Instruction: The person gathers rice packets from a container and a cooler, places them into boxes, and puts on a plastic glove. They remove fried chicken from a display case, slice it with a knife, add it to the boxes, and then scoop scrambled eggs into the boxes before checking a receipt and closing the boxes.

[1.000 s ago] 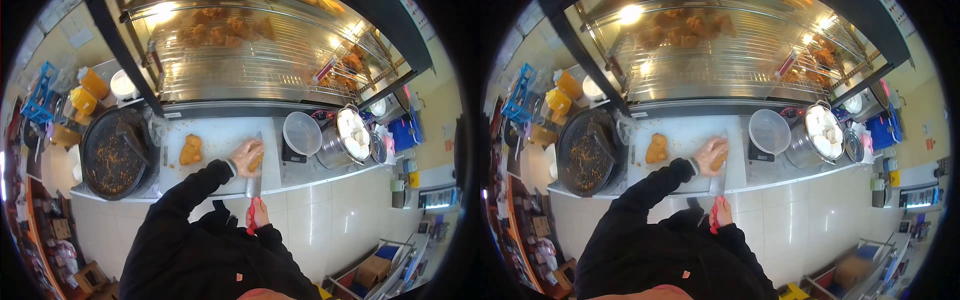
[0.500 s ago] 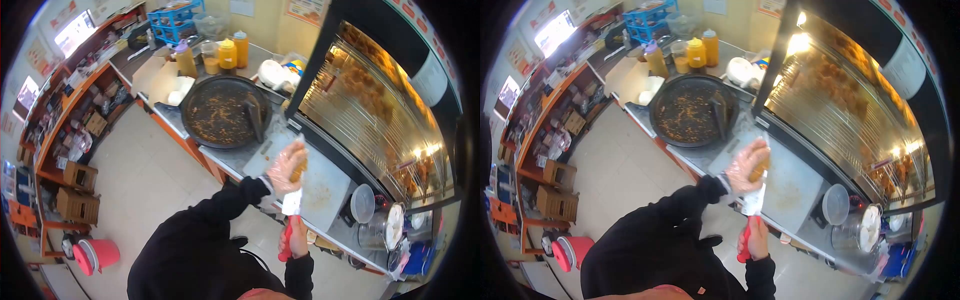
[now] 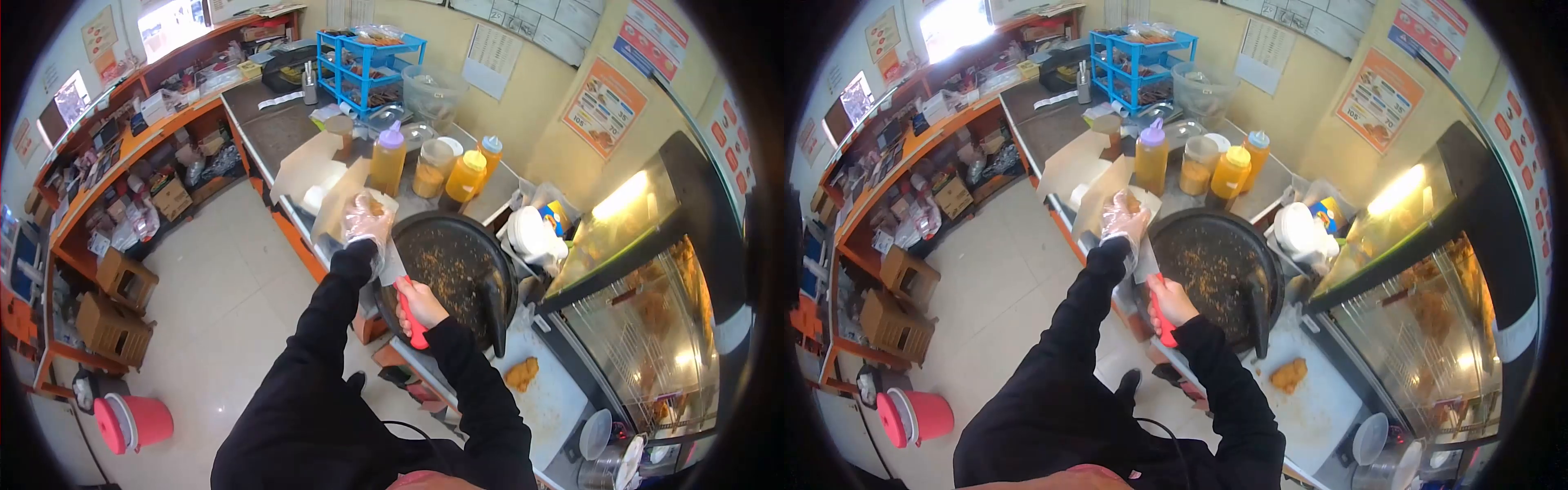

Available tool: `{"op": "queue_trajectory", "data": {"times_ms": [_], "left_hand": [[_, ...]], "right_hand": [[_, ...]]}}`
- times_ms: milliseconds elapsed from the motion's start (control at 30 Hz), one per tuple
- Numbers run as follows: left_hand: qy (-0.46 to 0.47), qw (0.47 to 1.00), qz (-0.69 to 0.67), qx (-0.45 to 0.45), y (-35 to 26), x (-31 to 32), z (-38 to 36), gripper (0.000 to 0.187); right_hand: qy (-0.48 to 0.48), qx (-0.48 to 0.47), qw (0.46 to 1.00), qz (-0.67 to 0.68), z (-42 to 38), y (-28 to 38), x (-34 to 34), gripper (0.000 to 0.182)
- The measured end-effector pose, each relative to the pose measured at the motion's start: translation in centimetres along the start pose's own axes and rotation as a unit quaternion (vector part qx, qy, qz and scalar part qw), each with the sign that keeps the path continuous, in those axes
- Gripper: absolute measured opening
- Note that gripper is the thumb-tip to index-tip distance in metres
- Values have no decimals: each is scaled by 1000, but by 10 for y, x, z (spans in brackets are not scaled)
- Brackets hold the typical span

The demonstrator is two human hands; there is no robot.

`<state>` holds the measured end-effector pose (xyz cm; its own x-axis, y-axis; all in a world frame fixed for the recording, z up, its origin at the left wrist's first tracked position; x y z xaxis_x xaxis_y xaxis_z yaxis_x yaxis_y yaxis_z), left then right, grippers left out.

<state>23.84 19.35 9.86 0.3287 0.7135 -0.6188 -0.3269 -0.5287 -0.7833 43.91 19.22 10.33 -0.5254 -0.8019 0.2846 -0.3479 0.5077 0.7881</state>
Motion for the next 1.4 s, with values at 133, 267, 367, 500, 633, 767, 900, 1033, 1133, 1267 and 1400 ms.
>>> {"op": "queue_trajectory", "data": {"times_ms": [133,267,367,500,633,767,900,1033,1133,1267,1400], "left_hand": [[-62,984,156,-60,50,64,80,76],[6,979,179,-102,77,109,115,86],[20,972,225,-64,81,111,113,83],[-44,914,385,118,72,98,97,67],[-131,949,248,144,33,74,68,57],[-137,928,-17,346,-41,59,-61,24],[355,713,-142,587,-81,100,-260,39],[371,798,-61,471,-77,197,-377,73],[299,847,35,438,-74,263,-398,81],[404,808,31,427,-76,259,-426,89],[364,824,0,435,-91,225,-456,94]], "right_hand": [[-65,-12,996,-60,4,16,-19,29],[-118,14,987,-107,-66,11,-38,27],[-209,13,970,-123,-125,-17,-56,28],[-335,7,941,-56,-204,-60,-69,25],[-432,-24,900,-54,-272,-107,-78,23],[-553,-37,804,-216,-324,-168,-116,24],[-578,5,740,-344,-360,-177,-156,27],[-558,-51,740,-372,-381,-188,-205,27],[-515,-50,766,-381,-389,-203,-244,26],[-462,-133,790,-381,-379,-212,-279,24],[-399,-111,787,-458,-361,-217,-304,31]]}}
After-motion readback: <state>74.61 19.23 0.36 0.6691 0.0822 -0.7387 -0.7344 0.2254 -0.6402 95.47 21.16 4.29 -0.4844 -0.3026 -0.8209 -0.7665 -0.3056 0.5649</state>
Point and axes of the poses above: each hand's wrist, its own z-axis towards the middle knuckle, its own x-axis out of the palm, y = z × x, the point moved 2 cm from there along z, towards the middle knuckle, and after that the axes turned 4 degrees about z, right-handed, at the moved point
